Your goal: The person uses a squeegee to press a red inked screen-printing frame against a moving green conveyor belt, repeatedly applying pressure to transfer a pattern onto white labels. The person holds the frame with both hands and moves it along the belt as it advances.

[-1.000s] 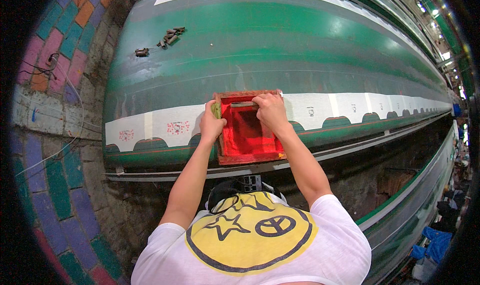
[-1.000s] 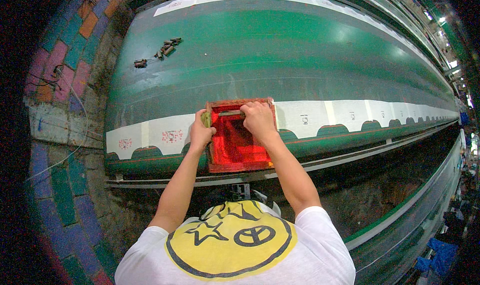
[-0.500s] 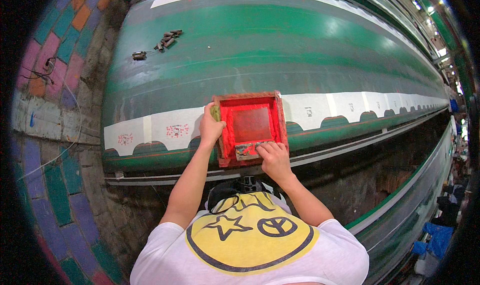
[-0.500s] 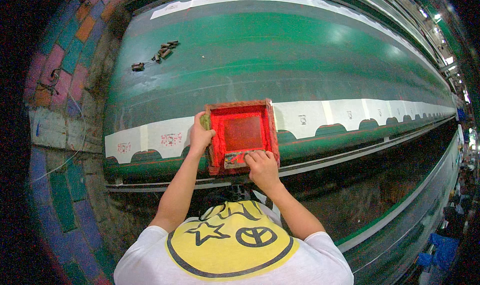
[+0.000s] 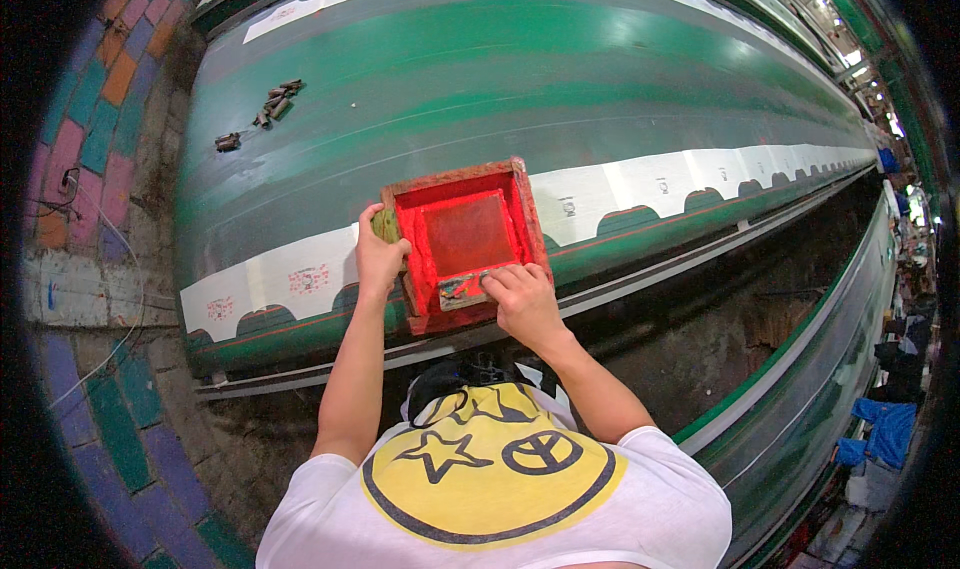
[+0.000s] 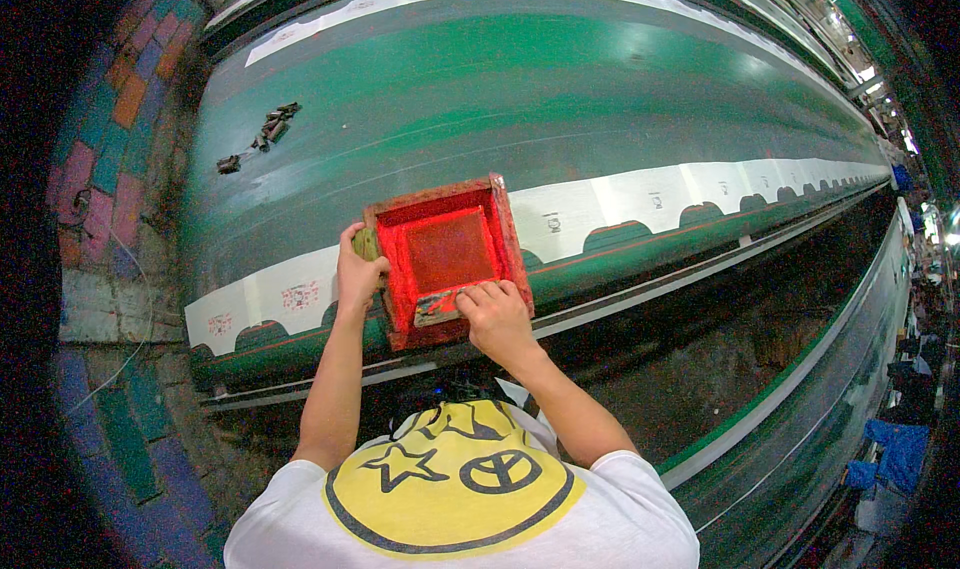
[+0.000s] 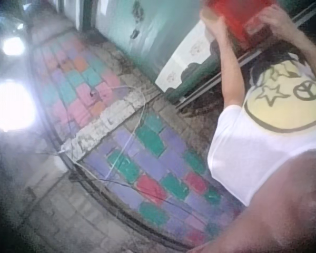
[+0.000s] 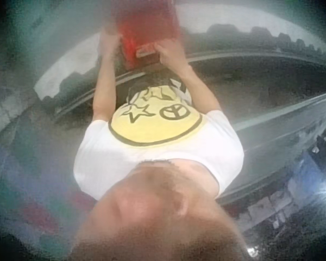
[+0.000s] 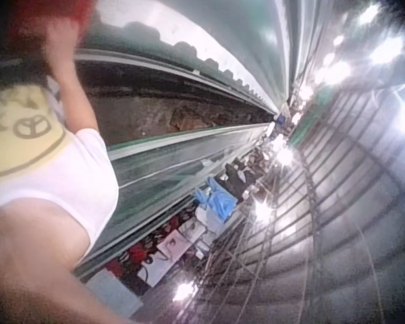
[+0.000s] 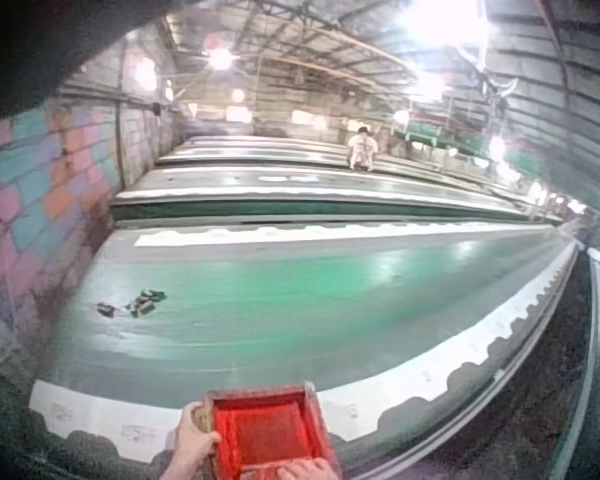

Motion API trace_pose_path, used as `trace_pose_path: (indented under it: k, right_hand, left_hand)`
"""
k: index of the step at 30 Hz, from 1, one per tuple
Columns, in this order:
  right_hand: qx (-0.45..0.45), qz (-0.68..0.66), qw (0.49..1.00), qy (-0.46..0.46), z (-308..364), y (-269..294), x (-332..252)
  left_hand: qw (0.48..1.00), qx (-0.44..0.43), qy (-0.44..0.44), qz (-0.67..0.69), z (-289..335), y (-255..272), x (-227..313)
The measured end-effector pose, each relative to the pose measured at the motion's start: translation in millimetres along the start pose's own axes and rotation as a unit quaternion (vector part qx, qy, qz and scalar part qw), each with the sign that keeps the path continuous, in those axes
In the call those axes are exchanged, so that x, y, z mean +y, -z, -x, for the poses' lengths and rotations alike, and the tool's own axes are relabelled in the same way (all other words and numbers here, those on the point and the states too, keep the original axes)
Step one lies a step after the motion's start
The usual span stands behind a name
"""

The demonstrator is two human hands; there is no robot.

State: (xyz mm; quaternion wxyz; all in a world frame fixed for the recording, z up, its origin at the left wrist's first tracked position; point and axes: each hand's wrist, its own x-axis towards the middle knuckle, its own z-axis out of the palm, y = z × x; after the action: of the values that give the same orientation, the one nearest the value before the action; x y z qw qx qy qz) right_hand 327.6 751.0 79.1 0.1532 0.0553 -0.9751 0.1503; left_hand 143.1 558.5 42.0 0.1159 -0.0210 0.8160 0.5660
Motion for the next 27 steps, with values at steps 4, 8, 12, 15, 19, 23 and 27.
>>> trace_pose_path:
  k: [4,8,12,15,19,23,27]
  right_hand:
    - [0.005,0.017,1.000,-0.004,10.8,27.3,52.3]
    - [0.010,0.014,1.000,-0.019,33.1,49.4,112.0]
    - [-0.005,0.007,1.000,-0.025,52.0,61.2,161.9]
    - [-0.029,-0.013,0.999,-0.031,60.7,66.6,178.6]
    - [-0.038,-0.028,0.998,-0.031,68.3,66.4,189.5]
    - [-0.046,-0.042,0.998,-0.025,69.2,69.3,194.9]
    - [-0.048,-0.045,0.998,-0.019,68.7,70.3,196.8]
  left_hand:
    - [1.000,-0.009,-0.004,0.017,10.6,-58.6,27.1]
    - [1.000,-0.004,-0.001,-0.003,18.6,-127.1,35.9]
    - [1.000,-0.028,0.014,-0.003,32.8,-175.0,64.1]
    - [0.999,-0.012,-0.003,-0.036,25.8,-197.3,48.0]
    - [0.999,-0.005,0.012,-0.053,23.8,-208.8,46.2]
    - [0.999,-0.002,0.018,-0.048,26.6,-211.9,50.9]
    - [0.999,0.000,0.024,-0.046,27.8,-213.2,53.1]
